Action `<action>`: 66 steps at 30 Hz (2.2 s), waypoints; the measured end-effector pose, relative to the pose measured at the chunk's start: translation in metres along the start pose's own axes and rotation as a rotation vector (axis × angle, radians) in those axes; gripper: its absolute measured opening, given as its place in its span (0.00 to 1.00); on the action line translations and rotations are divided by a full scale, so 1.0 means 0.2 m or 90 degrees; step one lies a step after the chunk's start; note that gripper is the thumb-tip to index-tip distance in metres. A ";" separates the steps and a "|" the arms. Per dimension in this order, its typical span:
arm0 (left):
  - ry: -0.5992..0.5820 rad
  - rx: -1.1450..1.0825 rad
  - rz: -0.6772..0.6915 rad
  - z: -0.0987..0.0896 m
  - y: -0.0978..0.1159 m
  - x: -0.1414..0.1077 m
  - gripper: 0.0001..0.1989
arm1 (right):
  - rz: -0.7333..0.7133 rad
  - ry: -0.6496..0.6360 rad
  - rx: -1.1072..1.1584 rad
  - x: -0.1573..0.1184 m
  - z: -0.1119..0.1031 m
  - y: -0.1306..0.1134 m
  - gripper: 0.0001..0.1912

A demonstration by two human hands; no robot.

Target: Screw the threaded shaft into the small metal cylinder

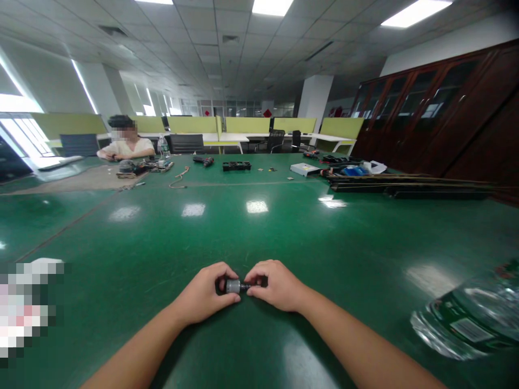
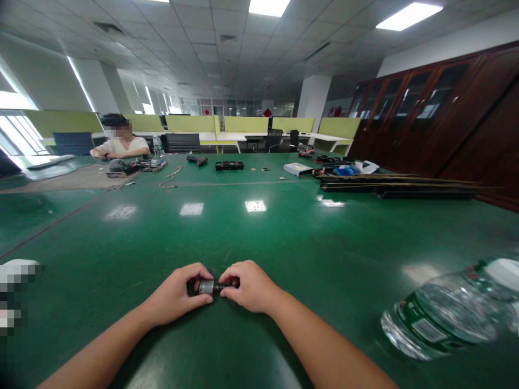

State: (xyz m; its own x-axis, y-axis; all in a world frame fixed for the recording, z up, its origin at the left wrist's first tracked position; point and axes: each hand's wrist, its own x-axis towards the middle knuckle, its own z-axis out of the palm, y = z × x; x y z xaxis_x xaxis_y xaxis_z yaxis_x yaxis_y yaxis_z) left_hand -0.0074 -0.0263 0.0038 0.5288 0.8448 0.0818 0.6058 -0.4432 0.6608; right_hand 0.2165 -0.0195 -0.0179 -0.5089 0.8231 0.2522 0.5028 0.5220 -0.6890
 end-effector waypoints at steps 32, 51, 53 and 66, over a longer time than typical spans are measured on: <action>-0.007 0.002 0.002 0.00 0.02 0.01 0.08 | -0.045 -0.017 -0.086 0.00 0.02 -0.03 0.09; -0.006 0.002 0.007 0.00 0.02 0.01 0.08 | -0.043 -0.026 -0.087 0.00 0.00 -0.03 0.07; -0.011 -0.002 0.005 -0.01 0.02 0.01 0.08 | -0.044 -0.033 -0.092 0.00 0.00 -0.03 0.07; -0.019 -0.009 -0.005 -0.02 0.01 0.00 0.07 | -0.041 -0.052 -0.104 -0.02 -0.05 -0.02 0.07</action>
State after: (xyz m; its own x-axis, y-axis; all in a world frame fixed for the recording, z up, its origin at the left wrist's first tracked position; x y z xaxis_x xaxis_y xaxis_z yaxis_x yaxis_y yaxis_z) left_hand -0.0079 -0.0259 0.0083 0.5414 0.8390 0.0551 0.6019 -0.4324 0.6714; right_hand 0.2235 -0.0215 -0.0090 -0.5948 0.7697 0.2320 0.5705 0.6075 -0.5527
